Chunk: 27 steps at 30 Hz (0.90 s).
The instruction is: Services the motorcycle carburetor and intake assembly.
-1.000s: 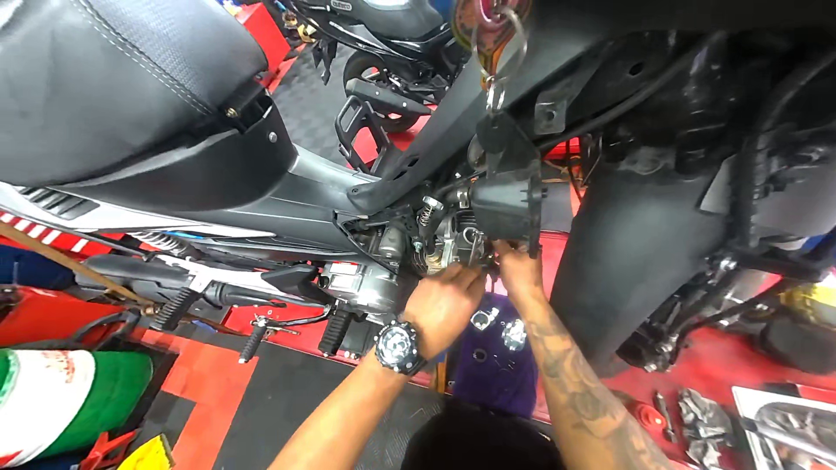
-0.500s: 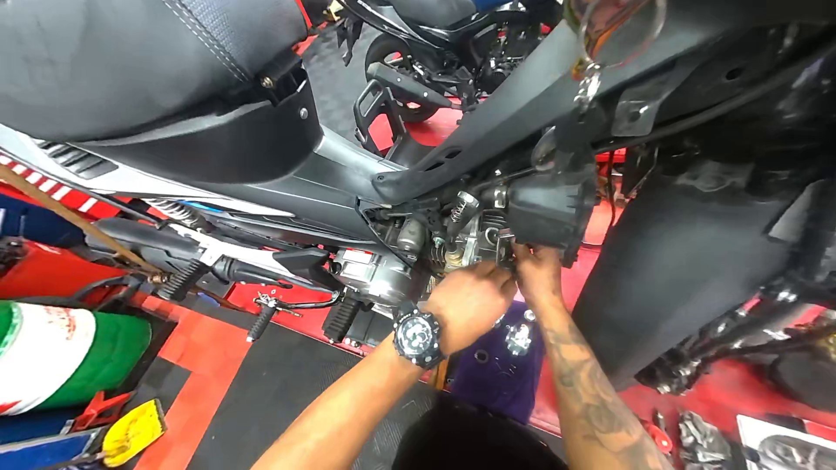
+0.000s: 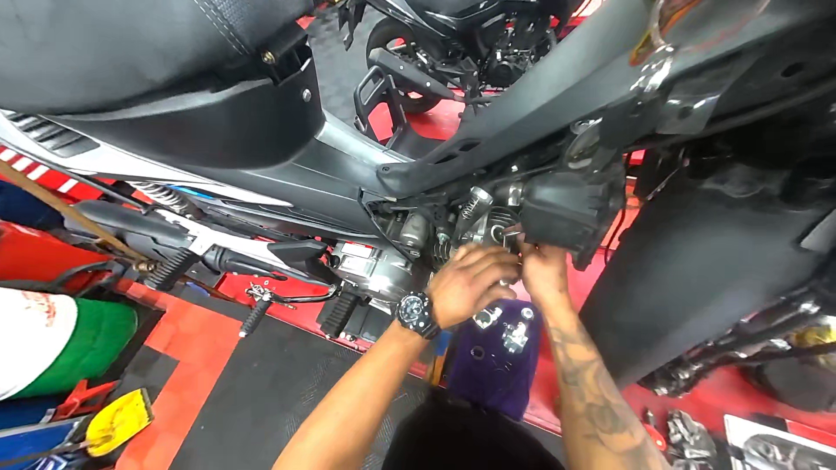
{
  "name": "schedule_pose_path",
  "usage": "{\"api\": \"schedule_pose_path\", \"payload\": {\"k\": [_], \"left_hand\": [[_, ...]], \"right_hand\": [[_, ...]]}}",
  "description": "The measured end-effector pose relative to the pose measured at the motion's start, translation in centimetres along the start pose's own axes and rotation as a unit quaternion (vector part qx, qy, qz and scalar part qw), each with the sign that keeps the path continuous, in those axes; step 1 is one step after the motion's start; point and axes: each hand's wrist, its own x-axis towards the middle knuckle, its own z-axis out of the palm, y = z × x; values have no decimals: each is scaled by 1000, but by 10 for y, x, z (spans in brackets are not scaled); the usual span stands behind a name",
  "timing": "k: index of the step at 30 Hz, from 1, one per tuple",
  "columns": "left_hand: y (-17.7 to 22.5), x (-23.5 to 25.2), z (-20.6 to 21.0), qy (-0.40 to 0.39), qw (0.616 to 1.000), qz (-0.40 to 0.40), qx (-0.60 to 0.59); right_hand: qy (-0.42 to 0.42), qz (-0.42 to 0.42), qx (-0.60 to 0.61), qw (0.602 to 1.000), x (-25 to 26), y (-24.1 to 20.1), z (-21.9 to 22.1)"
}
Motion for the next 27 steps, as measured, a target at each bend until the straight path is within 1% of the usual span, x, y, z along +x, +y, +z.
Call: {"api": "schedule_pose_path", "payload": {"k": [4, 7, 10, 14, 23, 27], "left_hand": [[-15, 6, -3, -16, 997, 69, -2], [-21, 10, -6, -21, 995, 101, -9], [-20, 10, -8, -32, 995, 98, -4], [-14, 5, -3, -23, 996, 80, 10], [-13, 3, -5, -34, 996, 80, -10], [-15, 5, -7, -50, 995, 89, 1]], "right_hand": [[-1, -17, 1, 1000, 1, 5, 0], [0, -17, -20, 1000, 2, 5, -1], [-2, -4, -45, 999, 1, 5, -2], [0, 11, -59, 998, -3, 1, -3], [-3, 9, -63, 998, -7, 5, -3], [-7, 6, -97, 995, -7, 7, -3]]}}
